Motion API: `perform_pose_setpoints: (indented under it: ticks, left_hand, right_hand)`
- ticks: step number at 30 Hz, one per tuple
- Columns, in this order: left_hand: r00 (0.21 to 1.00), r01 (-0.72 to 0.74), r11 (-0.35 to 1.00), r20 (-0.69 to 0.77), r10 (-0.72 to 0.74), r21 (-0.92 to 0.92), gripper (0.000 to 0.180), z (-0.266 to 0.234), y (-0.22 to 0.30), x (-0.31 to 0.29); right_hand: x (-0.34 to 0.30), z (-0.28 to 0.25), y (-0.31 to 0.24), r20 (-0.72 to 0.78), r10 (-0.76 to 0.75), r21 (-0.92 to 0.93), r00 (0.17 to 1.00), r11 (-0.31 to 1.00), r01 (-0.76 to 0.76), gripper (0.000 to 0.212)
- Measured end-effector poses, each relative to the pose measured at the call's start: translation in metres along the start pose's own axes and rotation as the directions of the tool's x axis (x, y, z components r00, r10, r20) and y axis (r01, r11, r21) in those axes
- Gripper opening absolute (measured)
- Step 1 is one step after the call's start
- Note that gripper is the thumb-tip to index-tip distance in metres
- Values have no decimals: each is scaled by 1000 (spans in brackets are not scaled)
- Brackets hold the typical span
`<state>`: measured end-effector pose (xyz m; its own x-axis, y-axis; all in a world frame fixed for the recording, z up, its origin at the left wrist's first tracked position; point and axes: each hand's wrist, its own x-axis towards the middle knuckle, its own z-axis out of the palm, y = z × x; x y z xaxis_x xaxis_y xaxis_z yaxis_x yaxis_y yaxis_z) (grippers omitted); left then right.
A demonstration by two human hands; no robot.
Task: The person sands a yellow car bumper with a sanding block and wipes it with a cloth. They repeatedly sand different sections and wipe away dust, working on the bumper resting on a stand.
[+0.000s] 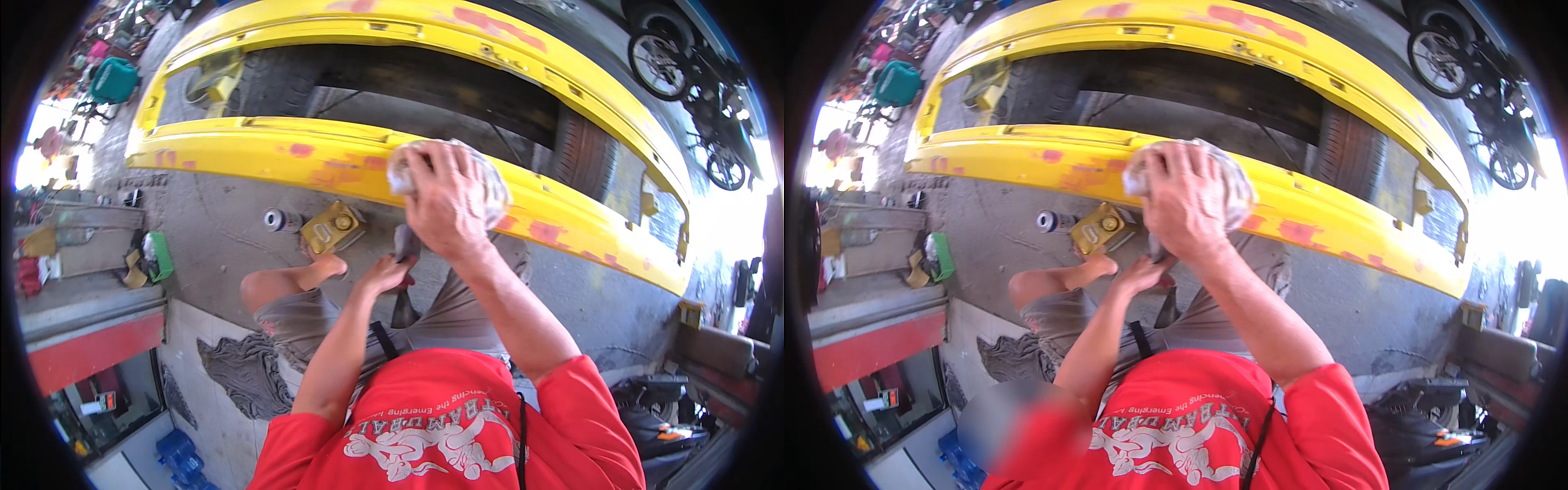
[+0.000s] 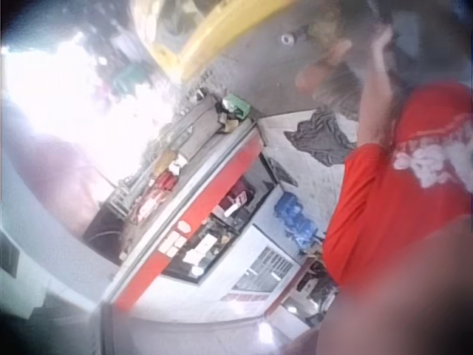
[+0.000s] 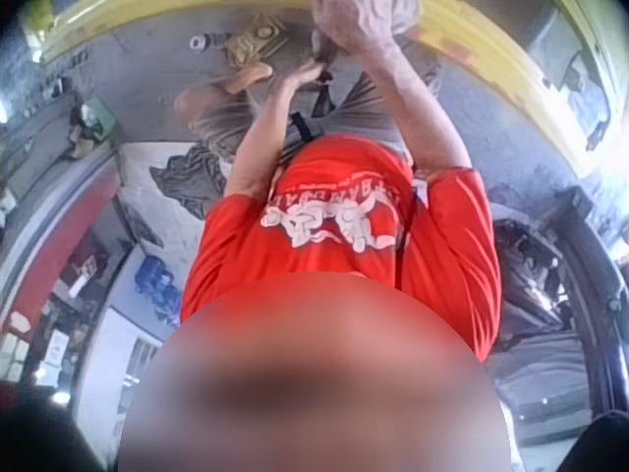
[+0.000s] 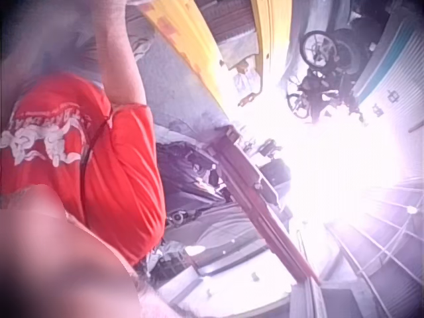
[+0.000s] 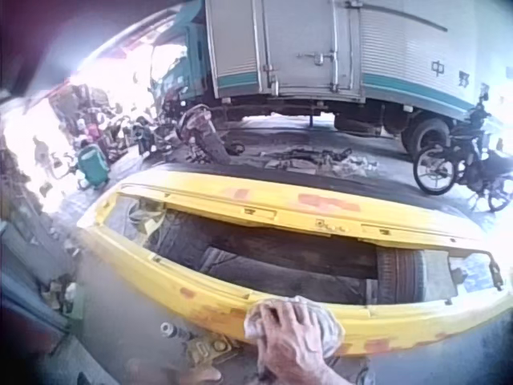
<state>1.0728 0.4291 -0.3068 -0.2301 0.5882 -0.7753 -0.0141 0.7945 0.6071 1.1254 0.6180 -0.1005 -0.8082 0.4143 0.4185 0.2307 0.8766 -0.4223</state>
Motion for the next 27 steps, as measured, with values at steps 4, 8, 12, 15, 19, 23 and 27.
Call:
perform_pose_setpoints:
  ticks: [4,8,12,15,19,23,27]
  left_hand:
    - [984,-87,949,176,33,305,66,97,-37,86]
    - [895,54,943,402,-191,328,64,139,-92,93]
    - [807,26,928,540,-238,371,63,122,-96,91]
    - [780,3,921,576,-246,390,62,88,-78,86]
    - [814,-47,900,539,-217,433,60,31,-66,82]
    - [889,-87,852,426,-168,516,59,-5,-80,96]
    - [992,-84,858,119,27,506,56,-11,-95,104]
  right_hand:
    - [5,-12,5,19,20,5,1000,1000,-20,50]
    - [4,-34,27,36,68,-3,997,998,-68,37]
    - [12,-33,30,92,142,-45,986,989,-138,33]
    - [13,-34,35,153,167,-15,974,986,-166,31]
    - [-14,-53,59,191,167,-92,967,984,-152,25]
    - [-58,-85,112,-75,227,-233,971,943,-239,16]
    - [-83,-98,119,-135,291,-300,947,899,-319,16]
